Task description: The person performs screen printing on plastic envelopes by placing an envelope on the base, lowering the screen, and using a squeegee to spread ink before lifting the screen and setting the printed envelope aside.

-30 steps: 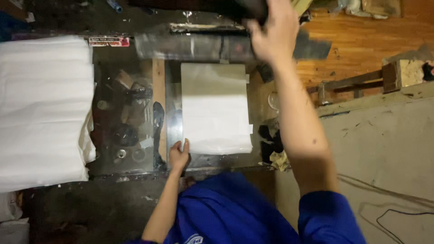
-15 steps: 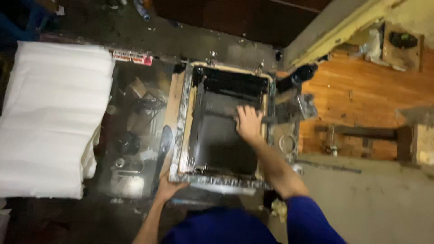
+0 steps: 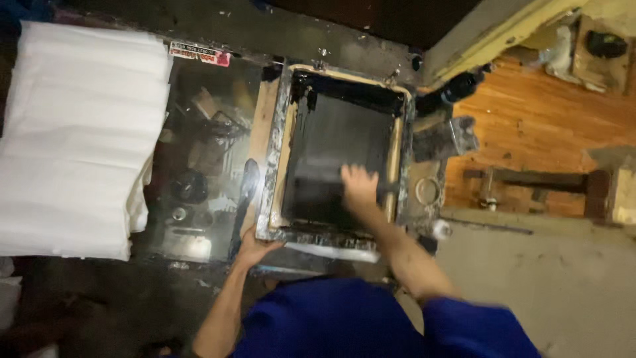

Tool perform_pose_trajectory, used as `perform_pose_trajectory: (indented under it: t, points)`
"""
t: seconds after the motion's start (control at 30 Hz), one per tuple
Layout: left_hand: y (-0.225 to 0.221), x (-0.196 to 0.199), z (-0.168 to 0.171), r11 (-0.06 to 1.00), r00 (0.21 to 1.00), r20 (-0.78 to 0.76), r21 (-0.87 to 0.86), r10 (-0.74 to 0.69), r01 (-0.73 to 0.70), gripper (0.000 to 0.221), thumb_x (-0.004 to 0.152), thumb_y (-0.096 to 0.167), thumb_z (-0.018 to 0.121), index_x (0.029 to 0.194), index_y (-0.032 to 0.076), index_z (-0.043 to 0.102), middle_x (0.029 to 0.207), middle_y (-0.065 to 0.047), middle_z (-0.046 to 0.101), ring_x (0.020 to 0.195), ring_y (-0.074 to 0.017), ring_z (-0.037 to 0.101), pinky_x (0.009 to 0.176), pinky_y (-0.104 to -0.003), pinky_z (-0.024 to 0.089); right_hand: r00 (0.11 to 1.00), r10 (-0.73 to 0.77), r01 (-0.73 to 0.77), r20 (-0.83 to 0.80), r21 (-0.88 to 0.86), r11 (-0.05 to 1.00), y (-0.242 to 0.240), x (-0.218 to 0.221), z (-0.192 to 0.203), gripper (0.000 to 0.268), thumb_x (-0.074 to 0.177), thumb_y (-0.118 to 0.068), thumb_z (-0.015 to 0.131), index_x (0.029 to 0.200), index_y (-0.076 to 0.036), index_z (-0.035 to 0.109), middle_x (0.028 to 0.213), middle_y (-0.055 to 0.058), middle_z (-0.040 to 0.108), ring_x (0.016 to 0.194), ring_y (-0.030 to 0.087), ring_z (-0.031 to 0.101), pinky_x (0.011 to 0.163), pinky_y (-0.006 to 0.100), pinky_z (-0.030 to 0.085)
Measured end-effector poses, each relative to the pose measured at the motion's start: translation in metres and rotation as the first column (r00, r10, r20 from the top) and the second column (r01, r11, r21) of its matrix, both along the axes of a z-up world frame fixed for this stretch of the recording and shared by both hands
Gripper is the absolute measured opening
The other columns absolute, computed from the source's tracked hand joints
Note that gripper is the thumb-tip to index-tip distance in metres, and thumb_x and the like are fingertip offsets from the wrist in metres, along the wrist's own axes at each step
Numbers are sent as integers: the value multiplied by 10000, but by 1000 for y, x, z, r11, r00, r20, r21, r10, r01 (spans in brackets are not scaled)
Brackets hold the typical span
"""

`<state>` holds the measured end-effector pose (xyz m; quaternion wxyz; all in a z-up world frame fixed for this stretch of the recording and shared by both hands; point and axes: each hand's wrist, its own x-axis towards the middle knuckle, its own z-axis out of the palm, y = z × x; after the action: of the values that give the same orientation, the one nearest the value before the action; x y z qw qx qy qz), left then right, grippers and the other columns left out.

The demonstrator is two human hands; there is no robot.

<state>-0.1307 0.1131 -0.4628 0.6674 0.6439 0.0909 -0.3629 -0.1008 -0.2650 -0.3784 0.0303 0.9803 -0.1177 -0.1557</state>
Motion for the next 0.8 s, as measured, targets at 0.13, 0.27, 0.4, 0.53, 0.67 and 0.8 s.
perform_pose_trajectory:
  t: [0.13, 0.27, 0.4, 0.53, 0.67, 0.8]
  points:
    - [-3, 12, 30, 954, 971, 154, 266, -184, 139, 869, 702, 278, 1055, 1426, 16, 654, 1333, -248, 749, 1282, -409, 705, 1049, -588, 593, 993, 75, -81, 88, 65, 995, 41, -69, 33, 875, 712, -280, 943, 1473, -164, 525, 1313, 89, 612, 1284, 289, 561, 1053, 657, 427]
    - [3, -4, 58, 867, 933, 251, 486, -259, 110, 839, 622, 629, 1050, 1124, 80, 661, 1020, -193, 733, 1055, -391, 756, 862, -550, 592, 999, -1, -6, 52, 132, 991, 34, -68, 48, 621, 806, -372, 892, 1305, -210, 559, 1218, 11, 639, 1200, 252, 616, 995, 600, 484]
    - [-7, 2, 87, 794, 921, 235, 596, -312, 117, 768, 723, 621, 985, 1169, 110, 625, 1066, -148, 698, 1159, -394, 709, 935, -545, 573, 996, -24, 29, -83, 61, 998, 70, -83, 67, 486, 984, -249, 730, 1436, -228, 552, 1289, 28, 681, 1263, 234, 629, 1022, 594, 486]
    - [-10, 17, 86, 779, 925, 198, 610, -324, 142, 983, 804, 689, 851, 1445, 23, 518, 1367, -309, 580, 1322, -494, 592, 1074, -600, 488, 997, 61, -60, -36, 36, 998, 42, -53, -3, 605, 961, -178, 734, 1532, -156, 534, 1443, 129, 605, 1376, 308, 521, 1131, 634, 373]
    - [-2, -14, 54, 722, 888, 260, 684, -378, 107, 806, 747, 568, 958, 1185, 50, 524, 1224, -286, 663, 1222, -522, 681, 1077, -607, 563, 912, 177, -97, 371, -223, 970, -28, 69, -6, 570, 837, -146, 800, 1370, -177, 602, 1223, 98, 661, 1129, 297, 599, 921, 586, 458]
    - [-5, 11, 58, 787, 975, 48, 600, -215, 144, 890, 653, 581, 1046, 1306, 214, 566, 1327, -159, 647, 1254, -460, 694, 1097, -582, 593, 925, 100, -44, 366, -158, 986, -79, 171, 4, 641, 819, -182, 842, 1386, -202, 543, 1259, 26, 623, 1175, 259, 573, 949, 565, 472]
